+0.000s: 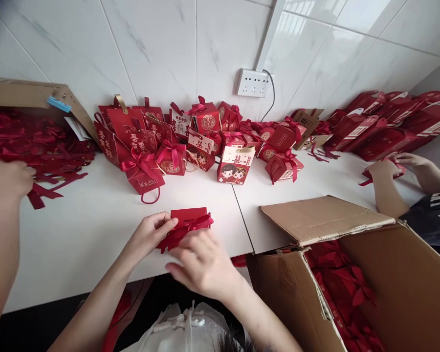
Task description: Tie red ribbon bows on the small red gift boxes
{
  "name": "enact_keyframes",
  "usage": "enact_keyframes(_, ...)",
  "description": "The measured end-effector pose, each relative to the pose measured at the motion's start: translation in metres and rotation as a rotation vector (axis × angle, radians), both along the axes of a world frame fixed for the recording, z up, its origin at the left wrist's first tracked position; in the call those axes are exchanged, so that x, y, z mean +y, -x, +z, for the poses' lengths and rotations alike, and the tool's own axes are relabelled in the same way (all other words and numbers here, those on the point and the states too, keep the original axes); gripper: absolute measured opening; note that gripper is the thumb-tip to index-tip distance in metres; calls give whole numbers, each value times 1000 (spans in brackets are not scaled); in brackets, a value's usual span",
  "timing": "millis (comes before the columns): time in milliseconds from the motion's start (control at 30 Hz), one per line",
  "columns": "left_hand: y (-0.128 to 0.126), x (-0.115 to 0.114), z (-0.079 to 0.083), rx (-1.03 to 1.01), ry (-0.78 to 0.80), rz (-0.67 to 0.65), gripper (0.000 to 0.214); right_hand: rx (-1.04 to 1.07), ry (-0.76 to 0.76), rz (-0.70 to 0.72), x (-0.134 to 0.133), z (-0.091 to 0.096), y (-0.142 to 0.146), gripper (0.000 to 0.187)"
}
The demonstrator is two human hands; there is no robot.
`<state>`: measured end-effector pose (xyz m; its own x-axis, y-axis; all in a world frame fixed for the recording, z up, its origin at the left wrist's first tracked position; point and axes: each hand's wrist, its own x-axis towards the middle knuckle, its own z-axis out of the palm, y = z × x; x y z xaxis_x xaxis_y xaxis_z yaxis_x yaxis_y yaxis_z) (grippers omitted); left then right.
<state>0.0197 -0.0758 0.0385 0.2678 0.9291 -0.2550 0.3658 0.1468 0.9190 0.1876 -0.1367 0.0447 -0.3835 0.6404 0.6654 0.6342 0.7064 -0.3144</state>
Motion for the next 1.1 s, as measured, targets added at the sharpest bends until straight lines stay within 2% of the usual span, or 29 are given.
enact_keyframes(33,0,0,0,-10,14,-5,36,-102,6,78,-1,-2,6,19)
enact_keyframes(67,0,0,-1,-16,26,-12,36,-176,12,97,0,-6,11,22)
enact_keyframes(133,0,1,-2,-19,32,-24,35,-238,31,30,3,-16,17,25)
enact_keyframes(233,1,3,-4,14,-28,-21,35,-180,45,-30,4,-27,14,24)
enact_keyframes(367,2,3,-4,125,-122,-37,32,-38,21,53,-2,-29,1,21)
enact_keyframes(433,1,3,-2,198,-295,-13,21,4,6,71,-6,-29,-6,23)
enact_keyframes(500,-2,1,1,239,-537,-16,4,26,-10,52,-9,-30,-10,25)
enact_keyframes(533,-4,0,3,245,-635,-48,5,30,-17,37,-10,-31,-11,25)
enact_keyframes(600,-8,-1,5,259,-718,-155,11,27,-28,2,-12,-34,-12,25)
enact_keyframes(667,-13,-1,5,290,-710,-222,9,9,-39,-31,-13,-36,-12,25)
enact_keyframes(767,-17,0,0,320,-693,-222,9,-19,-56,-42,-15,-38,-8,21)
enact_keyframes(867,-19,2,-4,308,-685,-198,10,-32,-48,5,-20,-37,-2,20)
enact_keyframes(967,-20,3,-5,289,-670,-173,10,-26,-17,121,-25,-32,-1,14)
enact_keyframes(1033,-20,4,-4,281,-658,-178,11,125,-19,170,-21,-27,-8,14)
enact_keyframes(1100,-20,4,-5,271,-645,-188,11,345,33,24,-10,-22,-22,23)
